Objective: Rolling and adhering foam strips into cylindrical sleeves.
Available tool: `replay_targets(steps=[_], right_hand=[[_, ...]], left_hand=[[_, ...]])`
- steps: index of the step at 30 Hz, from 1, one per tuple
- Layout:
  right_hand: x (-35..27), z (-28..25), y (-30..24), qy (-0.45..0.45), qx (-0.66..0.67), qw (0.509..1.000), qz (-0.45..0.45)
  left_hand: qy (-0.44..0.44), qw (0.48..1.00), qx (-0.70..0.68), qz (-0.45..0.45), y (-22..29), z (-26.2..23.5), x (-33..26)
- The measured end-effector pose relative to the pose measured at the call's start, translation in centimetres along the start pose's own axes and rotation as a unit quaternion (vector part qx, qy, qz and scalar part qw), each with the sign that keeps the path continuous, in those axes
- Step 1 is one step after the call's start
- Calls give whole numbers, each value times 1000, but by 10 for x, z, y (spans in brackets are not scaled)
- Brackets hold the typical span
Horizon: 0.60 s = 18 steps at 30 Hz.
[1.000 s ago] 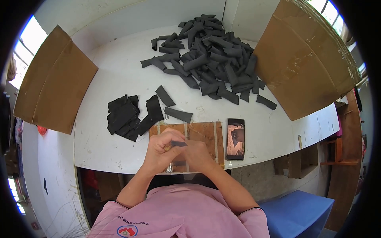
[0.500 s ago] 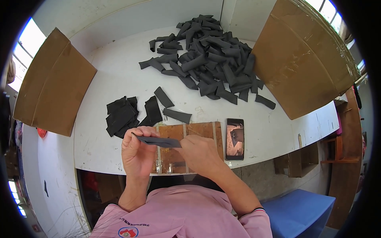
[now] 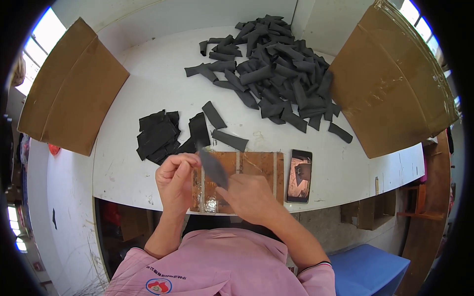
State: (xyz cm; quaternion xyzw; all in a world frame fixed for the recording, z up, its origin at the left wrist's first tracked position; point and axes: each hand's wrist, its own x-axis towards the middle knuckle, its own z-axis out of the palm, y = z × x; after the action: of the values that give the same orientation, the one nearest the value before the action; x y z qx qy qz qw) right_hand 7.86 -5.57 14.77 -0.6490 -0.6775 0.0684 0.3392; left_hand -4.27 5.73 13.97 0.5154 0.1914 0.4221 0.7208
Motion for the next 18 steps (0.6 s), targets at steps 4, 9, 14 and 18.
replay_targets(steps=[4, 9, 14, 18], right_hand=[[45, -49, 39, 82, 426, 867, 245], [10, -12, 69, 150, 334, 853, 372], [-58, 35, 36, 67, 419, 799, 425], [-69, 47, 12, -6, 418, 804, 424]], left_hand=[[123, 967, 221, -4, -30, -43, 29], [134, 864, 485, -12, -81, -75, 78], [97, 744, 658, -60, -112, -75, 108], [43, 776, 626, -55, -118, -99, 114]])
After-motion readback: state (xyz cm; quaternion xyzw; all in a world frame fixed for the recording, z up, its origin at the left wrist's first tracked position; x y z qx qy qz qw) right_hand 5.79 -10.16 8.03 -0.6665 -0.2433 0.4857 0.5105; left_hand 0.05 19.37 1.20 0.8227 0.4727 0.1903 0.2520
